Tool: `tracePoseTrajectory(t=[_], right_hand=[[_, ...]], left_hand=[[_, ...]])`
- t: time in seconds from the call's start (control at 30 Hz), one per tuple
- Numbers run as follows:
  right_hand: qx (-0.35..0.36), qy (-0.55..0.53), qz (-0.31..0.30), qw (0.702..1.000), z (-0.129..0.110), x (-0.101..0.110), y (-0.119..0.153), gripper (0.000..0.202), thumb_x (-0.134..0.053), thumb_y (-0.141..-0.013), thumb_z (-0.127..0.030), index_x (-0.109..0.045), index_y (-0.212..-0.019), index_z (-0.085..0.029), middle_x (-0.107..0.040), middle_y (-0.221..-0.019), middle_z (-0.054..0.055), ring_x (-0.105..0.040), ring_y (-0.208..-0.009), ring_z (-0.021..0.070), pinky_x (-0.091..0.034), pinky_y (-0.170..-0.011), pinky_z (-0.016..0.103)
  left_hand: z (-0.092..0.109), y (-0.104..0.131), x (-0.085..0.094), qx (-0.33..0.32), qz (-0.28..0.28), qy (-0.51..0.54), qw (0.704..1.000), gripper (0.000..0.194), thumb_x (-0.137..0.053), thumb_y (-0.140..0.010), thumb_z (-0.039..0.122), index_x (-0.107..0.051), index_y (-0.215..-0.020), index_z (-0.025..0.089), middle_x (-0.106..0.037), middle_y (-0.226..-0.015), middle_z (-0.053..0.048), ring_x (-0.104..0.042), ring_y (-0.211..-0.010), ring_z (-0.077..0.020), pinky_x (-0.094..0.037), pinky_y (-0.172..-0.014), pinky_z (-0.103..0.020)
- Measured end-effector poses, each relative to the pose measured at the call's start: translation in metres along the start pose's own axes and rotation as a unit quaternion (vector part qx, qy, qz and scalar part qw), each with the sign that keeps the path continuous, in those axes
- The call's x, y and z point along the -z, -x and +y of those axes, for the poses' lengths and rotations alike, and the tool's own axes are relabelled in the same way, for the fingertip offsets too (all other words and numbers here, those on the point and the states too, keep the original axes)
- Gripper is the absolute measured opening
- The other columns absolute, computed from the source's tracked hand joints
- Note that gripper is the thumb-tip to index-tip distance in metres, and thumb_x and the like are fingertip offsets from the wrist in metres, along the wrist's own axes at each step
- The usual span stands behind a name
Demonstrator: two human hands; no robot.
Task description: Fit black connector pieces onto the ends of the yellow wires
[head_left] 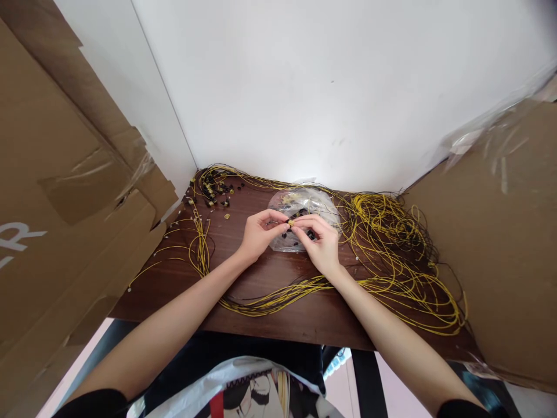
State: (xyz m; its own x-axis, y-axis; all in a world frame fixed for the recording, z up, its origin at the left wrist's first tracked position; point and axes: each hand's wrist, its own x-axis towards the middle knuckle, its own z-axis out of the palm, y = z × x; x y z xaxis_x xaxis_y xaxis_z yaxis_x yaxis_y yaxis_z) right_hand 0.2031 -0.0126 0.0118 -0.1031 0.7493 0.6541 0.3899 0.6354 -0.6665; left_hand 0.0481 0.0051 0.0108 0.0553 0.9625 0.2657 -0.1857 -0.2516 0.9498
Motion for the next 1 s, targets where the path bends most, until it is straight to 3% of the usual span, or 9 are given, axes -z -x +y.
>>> tracePoseTrajectory(t=[0.2, 0.37, 0.73, 1.0], right_hand=[[-0.011, -0.016, -0.003, 1.0, 0.001, -0.001, 0.001, 0.008, -0.059, -0.085, -0.023, -0.066, -0.083, -0.02, -0.067, -0.089, 0.005, -0.064, -0.082, 0.0163, -0.053, -0.073, 0.03], [-0.018, -0.016, -0.005, 1.0, 0.001, -0.002, 0.002, 0.009, -0.058, -0.085, -0.022, -0.066, -0.082, -0.02, -0.067, -0.088, 0.005, -0.064, -0.082, 0.016, -0.053, -0.073, 0.03], [-0.025, -0.027, -0.02, 0.999, 0.003, -0.001, 0.002, 0.009, -0.059, -0.084, -0.023, -0.067, -0.081, -0.019, -0.067, -0.087, 0.005, -0.063, -0.079, 0.0156, -0.051, -0.069, 0.028], [-0.038, -0.033, -0.04, 0.998, 0.005, 0.001, 0.0, 0.009, -0.059, -0.084, -0.023, -0.066, -0.081, -0.019, -0.066, -0.086, 0.005, -0.062, -0.079, 0.0157, -0.05, -0.067, 0.028]], left_hand=[[0.0, 0.0, 0.0, -0.013, -0.015, 0.0, 1.0, 0.014, -0.076, -0.064, 0.025, -0.069, -0.072, 0.016, -0.068, -0.082, -0.005, -0.062, -0.083, -0.0179, -0.047, -0.084, -0.033], [-0.004, 0.0, 0.001, -0.021, -0.017, 0.003, 1.0, 0.013, -0.077, -0.064, 0.024, -0.068, -0.07, 0.015, -0.068, -0.079, -0.005, -0.062, -0.08, -0.0175, -0.048, -0.08, -0.032], [-0.009, -0.002, 0.005, -0.121, -0.029, -0.062, 0.99, 0.008, -0.074, -0.067, 0.02, -0.068, -0.067, 0.015, -0.067, -0.075, -0.004, -0.063, -0.072, -0.015, -0.05, -0.069, -0.028], [-0.01, -0.002, 0.006, -0.14, -0.039, -0.09, 0.985, 0.007, -0.073, -0.069, 0.02, -0.069, -0.067, 0.016, -0.068, -0.075, -0.005, -0.063, -0.072, -0.0157, -0.05, -0.069, -0.029]])
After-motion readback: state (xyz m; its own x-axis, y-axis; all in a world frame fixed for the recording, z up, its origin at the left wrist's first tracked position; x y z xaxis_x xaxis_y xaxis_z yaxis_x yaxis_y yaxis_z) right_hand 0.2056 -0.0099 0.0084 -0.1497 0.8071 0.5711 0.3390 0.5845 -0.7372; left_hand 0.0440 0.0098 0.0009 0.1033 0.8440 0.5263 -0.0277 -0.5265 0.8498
